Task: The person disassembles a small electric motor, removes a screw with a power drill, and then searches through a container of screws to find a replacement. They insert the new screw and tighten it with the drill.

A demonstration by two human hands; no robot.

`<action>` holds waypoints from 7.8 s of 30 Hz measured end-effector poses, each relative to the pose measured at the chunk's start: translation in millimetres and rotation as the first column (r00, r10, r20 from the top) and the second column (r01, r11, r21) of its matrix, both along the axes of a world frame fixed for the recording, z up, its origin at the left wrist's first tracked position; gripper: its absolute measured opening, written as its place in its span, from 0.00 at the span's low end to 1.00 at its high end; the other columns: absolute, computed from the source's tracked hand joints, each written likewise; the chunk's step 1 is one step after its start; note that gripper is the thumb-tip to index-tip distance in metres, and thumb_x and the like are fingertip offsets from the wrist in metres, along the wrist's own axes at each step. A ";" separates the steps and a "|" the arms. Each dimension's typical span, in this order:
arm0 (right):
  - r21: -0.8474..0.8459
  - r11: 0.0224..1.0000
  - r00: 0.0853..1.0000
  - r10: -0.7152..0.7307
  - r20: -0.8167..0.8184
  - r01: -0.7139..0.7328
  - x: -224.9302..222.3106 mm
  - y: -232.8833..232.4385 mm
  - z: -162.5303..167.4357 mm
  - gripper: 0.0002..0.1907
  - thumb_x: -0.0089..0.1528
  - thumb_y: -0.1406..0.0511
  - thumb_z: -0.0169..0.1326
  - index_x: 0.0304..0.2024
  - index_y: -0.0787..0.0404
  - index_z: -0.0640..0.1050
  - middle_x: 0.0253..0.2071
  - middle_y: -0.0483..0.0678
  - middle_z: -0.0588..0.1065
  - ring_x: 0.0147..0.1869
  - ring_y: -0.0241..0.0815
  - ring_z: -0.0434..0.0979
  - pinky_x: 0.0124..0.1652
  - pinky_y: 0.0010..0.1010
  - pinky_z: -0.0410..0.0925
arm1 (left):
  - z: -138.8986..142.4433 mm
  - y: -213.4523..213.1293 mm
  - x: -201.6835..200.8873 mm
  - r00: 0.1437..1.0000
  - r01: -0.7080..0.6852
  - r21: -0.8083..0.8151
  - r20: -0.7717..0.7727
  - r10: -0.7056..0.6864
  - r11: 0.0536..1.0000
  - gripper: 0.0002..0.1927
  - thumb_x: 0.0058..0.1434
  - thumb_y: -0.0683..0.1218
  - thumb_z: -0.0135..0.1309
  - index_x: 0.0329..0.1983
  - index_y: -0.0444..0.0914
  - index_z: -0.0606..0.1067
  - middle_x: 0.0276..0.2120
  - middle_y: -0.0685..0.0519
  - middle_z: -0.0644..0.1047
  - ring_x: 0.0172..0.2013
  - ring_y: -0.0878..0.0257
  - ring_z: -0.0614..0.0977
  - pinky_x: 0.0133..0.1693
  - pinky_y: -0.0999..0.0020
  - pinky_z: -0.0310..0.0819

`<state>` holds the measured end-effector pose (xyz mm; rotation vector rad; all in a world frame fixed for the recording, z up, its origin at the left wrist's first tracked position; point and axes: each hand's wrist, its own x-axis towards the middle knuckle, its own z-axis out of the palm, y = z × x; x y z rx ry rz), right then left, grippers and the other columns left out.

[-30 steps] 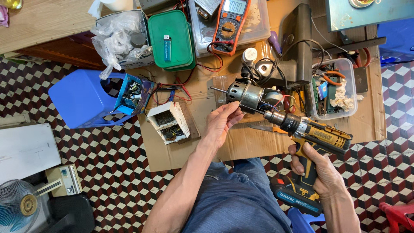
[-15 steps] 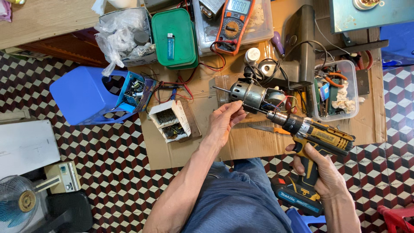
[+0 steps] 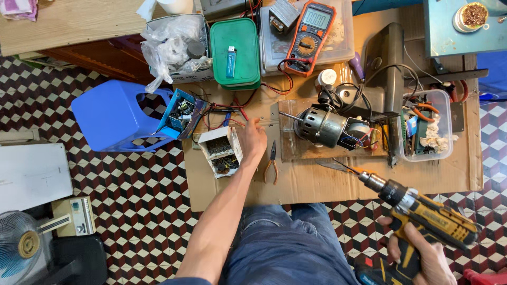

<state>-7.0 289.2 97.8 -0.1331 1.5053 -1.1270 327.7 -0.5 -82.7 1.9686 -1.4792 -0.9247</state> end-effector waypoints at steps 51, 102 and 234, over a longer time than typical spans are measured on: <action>-0.195 0.760 0.762 -0.524 0.380 0.620 -378.2 50.0 -136.0 0.19 0.67 0.57 0.61 0.56 0.58 0.76 0.49 0.48 0.79 0.32 0.34 0.72 0.33 0.25 0.69 | 127.9 176.6 -185.2 0.742 -0.266 0.453 -0.467 0.481 0.851 0.18 0.63 0.52 0.61 0.41 0.31 0.75 0.32 0.48 0.80 0.30 0.63 0.83 0.35 0.70 0.80; 0.423 0.845 0.465 0.533 -0.707 -0.326 -429.3 -205.0 -111.3 0.19 0.60 0.55 0.55 0.45 0.60 0.81 0.34 0.52 0.82 0.40 0.53 0.83 0.45 0.45 0.72 | 97.9 234.7 -302.1 0.665 -0.531 0.477 -0.278 0.693 0.701 0.20 0.63 0.53 0.60 0.42 0.30 0.74 0.33 0.45 0.80 0.33 0.60 0.83 0.36 0.67 0.81; 0.253 0.881 0.623 0.464 -0.630 -0.400 -405.2 -187.2 -127.8 0.16 0.63 0.60 0.56 0.45 0.65 0.72 0.26 0.50 0.79 0.23 0.41 0.76 0.23 0.32 0.67 | 62.2 256.0 -344.4 0.730 -0.471 0.519 -0.225 0.645 0.714 0.20 0.60 0.55 0.61 0.40 0.33 0.77 0.30 0.50 0.82 0.30 0.66 0.83 0.33 0.73 0.79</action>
